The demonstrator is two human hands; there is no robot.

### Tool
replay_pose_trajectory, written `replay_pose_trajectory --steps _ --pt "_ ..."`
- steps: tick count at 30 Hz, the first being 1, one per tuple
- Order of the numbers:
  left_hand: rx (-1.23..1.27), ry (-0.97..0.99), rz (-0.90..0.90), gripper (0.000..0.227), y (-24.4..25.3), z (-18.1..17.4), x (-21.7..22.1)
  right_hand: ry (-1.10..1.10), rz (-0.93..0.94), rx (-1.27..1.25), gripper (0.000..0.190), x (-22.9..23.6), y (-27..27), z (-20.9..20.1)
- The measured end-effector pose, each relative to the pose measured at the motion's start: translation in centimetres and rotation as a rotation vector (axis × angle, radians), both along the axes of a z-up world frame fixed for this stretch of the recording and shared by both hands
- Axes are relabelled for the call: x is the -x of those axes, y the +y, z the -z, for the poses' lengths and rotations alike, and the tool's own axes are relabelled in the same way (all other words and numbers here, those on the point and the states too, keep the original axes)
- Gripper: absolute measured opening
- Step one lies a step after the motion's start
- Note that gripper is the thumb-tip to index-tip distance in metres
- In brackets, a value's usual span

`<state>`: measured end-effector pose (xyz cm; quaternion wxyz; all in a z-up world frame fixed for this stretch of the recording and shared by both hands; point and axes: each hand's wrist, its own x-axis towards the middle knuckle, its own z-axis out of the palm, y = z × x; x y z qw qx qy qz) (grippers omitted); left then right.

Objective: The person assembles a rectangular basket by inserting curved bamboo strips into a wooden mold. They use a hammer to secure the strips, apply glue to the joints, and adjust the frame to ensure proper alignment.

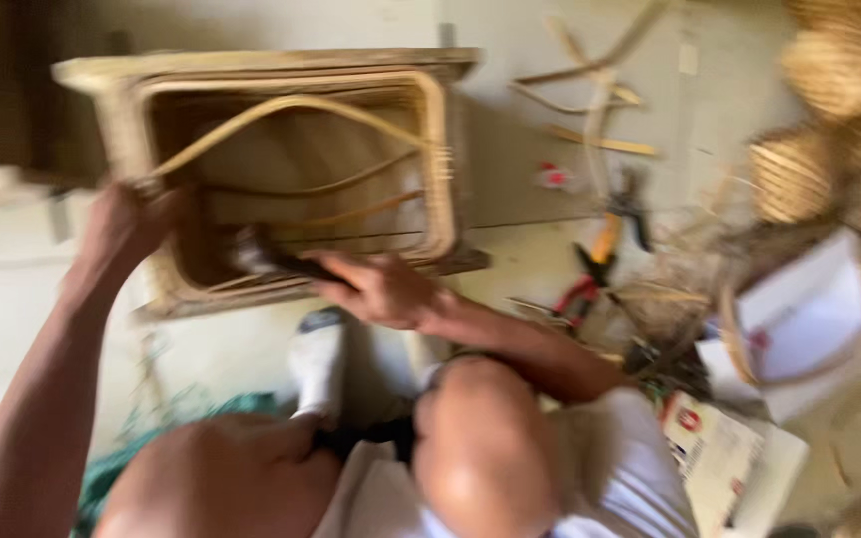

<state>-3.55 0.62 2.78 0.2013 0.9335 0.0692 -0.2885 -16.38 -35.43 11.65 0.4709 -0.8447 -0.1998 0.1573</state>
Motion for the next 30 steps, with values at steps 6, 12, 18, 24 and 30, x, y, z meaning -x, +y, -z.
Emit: replay_pose_trajectory --steps 6,12,18,24,30 --pt "0.125 -0.732 0.587 0.084 -10.4 -8.2 8.8 -0.14 0.758 0.238 0.035 9.4 -15.2 1.3" --pt "0.159 -0.434 0.897 0.094 -16.8 -6.8 9.4 0.006 0.838 0.51 0.038 15.3 -19.9 10.1" --pt "0.182 -0.282 0.843 0.095 -16.7 -6.8 9.3 0.031 0.759 0.493 0.036 15.1 -20.7 14.3" --pt "0.272 -0.779 0.713 0.086 -17.5 -7.3 1.3 0.29 0.719 0.697 0.026 -0.4 -28.6 10.5" --pt "0.106 -0.725 0.786 0.098 -20.1 -5.5 -6.9 -0.463 0.34 0.844 0.049 -18.9 -34.7 17.2"
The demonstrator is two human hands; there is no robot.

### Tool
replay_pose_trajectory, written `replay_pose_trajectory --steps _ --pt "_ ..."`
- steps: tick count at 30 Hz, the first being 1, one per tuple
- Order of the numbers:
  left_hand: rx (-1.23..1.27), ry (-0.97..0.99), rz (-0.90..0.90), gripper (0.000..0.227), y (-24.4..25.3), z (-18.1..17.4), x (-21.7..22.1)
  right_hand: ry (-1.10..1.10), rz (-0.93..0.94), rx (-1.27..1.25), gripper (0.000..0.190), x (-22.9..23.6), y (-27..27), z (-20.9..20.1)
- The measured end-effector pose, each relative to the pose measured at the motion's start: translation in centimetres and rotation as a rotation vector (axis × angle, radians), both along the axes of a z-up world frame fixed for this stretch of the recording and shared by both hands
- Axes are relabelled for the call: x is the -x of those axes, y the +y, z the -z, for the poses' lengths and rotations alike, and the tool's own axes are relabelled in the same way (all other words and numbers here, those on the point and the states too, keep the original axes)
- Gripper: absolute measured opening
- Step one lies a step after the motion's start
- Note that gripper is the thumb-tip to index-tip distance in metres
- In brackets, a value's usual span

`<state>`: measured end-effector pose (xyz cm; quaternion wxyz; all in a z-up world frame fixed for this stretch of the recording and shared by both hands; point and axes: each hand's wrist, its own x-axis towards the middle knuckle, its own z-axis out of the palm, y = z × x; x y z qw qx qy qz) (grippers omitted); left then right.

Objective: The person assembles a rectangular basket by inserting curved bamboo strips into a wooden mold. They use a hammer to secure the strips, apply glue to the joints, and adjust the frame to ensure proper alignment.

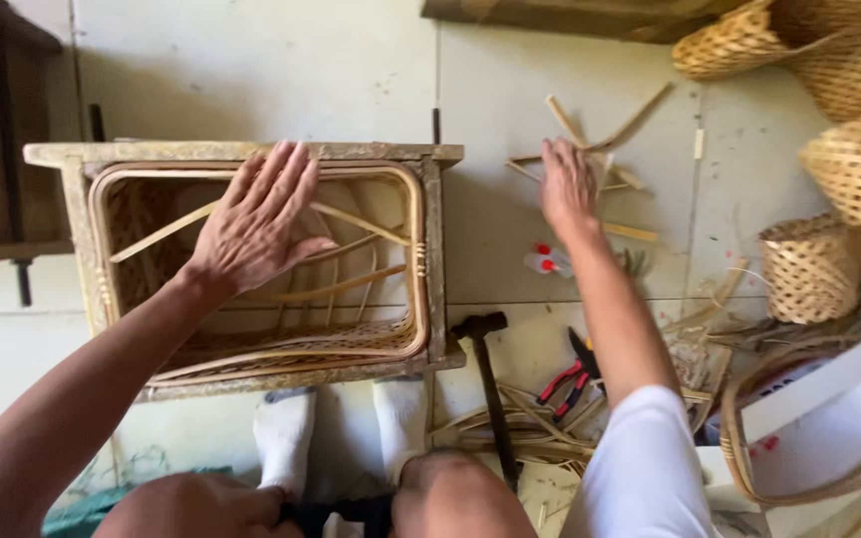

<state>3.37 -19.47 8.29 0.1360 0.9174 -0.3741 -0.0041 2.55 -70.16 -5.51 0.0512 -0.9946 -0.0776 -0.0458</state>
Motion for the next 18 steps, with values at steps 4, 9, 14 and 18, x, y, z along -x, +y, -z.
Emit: replay_pose_trajectory --steps 4,9,14,18 --pt "-0.007 0.041 0.028 0.108 0.0 1.4 0.2 0.05 -0.019 0.182 0.024 -1.8 -2.2 5.3" --pt "-0.018 0.118 -0.014 0.109 0.5 1.8 -0.1 0.18 0.104 0.075 0.009 -3.9 -0.7 -0.5" --pt "-0.999 -0.516 -0.352 0.098 7.6 -1.0 4.9 -0.331 -0.176 -0.442 0.023 -3.2 6.9 -18.1" --pt "0.32 0.143 -0.809 0.088 12.7 -1.4 11.5 -0.3 -0.349 -0.898 0.016 -3.7 16.4 -27.9"
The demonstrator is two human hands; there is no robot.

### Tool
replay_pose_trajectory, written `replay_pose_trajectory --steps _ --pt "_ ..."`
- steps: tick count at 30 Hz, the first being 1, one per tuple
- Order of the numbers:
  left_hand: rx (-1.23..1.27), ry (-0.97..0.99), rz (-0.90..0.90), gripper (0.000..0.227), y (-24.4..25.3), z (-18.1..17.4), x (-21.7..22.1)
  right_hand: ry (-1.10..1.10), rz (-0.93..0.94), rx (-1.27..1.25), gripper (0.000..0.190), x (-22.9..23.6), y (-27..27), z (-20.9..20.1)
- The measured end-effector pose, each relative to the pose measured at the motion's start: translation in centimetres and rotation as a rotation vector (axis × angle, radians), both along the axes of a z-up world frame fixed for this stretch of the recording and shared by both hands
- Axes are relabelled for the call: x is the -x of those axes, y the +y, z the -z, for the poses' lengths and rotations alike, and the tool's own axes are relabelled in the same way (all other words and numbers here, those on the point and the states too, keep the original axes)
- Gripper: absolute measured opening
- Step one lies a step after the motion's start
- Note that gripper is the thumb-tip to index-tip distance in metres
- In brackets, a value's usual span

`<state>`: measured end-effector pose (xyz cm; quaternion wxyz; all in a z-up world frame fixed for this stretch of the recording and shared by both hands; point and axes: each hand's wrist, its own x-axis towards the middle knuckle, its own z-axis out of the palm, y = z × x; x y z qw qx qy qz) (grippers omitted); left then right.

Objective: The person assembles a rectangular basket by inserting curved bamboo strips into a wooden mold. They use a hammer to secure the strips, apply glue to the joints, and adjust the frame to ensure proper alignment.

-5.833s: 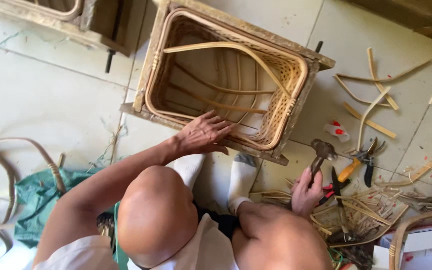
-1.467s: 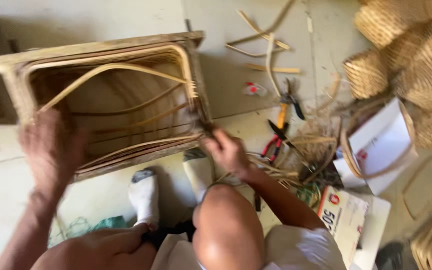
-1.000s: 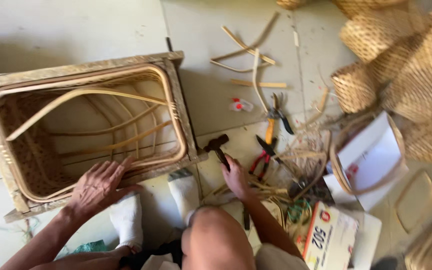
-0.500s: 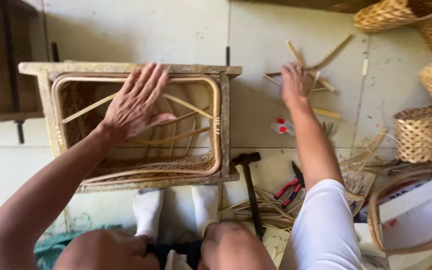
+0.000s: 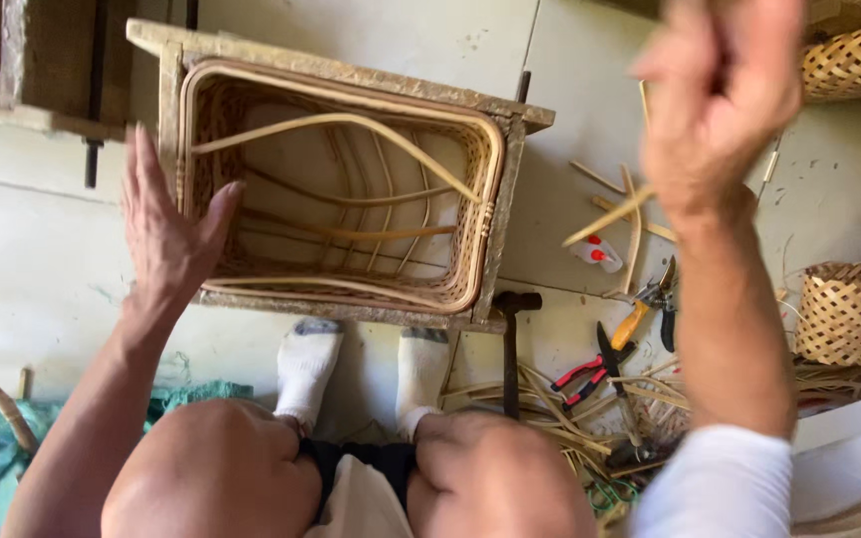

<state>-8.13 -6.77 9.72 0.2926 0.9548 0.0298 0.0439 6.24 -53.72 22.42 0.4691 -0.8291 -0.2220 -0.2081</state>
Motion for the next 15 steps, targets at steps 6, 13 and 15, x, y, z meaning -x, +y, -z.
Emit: replay_pose_trajectory --steps 6,13,15 --pt "0.092 0.017 -0.247 0.054 0.6 2.6 3.0 0.356 -0.762 -0.157 0.019 -0.7 20.1 4.2" --pt "0.053 -0.061 -0.22 0.052 0.7 2.6 3.3 0.425 -0.873 0.028 0.033 1.1 26.8 10.8" --pt "0.062 -0.033 -0.259 0.051 0.6 2.6 3.2 0.427 -0.895 0.021 0.033 1.4 27.5 12.0"
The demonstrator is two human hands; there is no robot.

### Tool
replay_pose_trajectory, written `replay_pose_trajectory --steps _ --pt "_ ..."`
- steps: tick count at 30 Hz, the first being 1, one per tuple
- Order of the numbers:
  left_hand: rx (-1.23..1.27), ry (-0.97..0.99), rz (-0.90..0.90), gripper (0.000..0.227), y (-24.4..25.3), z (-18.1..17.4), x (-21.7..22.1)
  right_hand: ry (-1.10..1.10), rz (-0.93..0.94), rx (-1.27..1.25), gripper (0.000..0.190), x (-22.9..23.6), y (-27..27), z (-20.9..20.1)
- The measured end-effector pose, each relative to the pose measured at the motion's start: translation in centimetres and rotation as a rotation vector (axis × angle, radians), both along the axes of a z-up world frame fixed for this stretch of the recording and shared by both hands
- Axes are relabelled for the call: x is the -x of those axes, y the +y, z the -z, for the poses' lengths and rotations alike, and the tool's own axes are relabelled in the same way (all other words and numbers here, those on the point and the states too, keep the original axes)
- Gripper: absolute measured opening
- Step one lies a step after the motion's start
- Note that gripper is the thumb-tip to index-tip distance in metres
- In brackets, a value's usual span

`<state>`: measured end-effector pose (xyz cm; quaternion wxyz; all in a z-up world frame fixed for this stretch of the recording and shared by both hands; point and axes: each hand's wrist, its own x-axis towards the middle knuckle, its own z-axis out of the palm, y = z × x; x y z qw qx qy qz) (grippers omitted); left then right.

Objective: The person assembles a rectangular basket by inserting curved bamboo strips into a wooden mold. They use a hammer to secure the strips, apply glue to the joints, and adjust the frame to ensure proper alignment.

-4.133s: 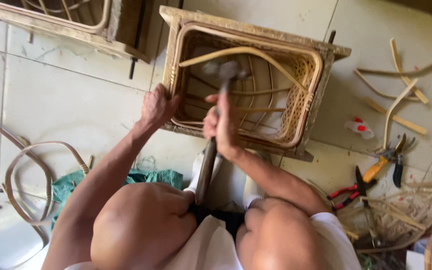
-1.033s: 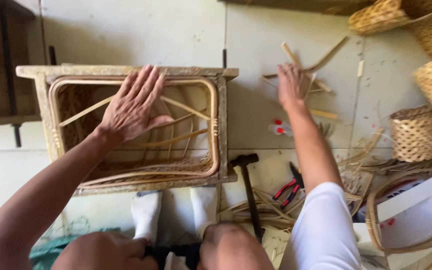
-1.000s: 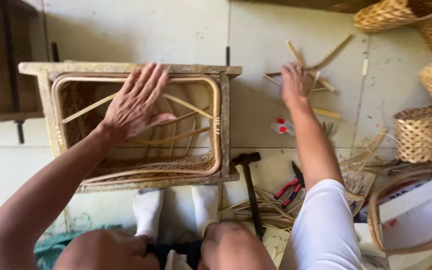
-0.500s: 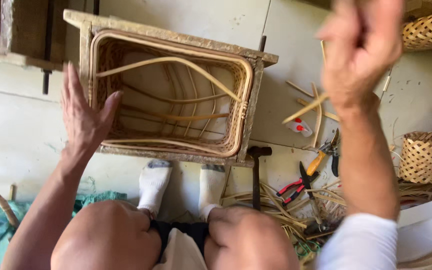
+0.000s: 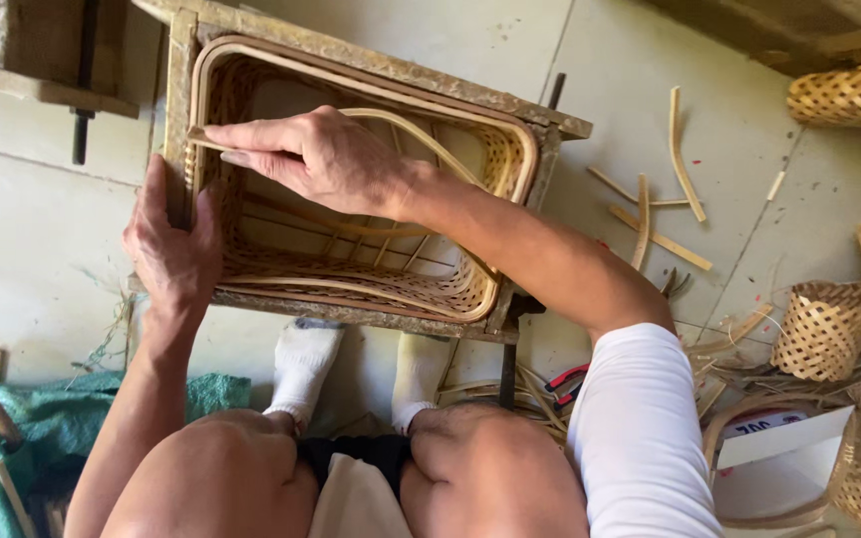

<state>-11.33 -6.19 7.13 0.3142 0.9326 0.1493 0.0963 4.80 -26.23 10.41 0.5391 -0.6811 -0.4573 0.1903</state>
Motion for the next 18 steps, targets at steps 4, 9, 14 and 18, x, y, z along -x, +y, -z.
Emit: replay_pose_trajectory --steps 4,9,14,18 --pt "0.018 -0.021 -0.009 0.051 -0.3 -0.2 -0.2 -0.051 -0.014 -0.018 0.032 0.6 1.1 1.7" --pt "0.047 0.03 -0.062 0.055 -0.2 -0.1 0.0 0.09 -0.121 0.04 0.033 1.8 1.8 2.4" --pt "0.031 -0.073 -0.006 0.049 -0.1 -0.1 0.4 0.191 -0.136 0.142 0.029 1.4 1.8 2.3" --pt "0.023 -0.067 -0.01 0.05 -0.3 0.0 0.3 0.17 -0.149 0.156 0.032 1.2 2.1 2.5"
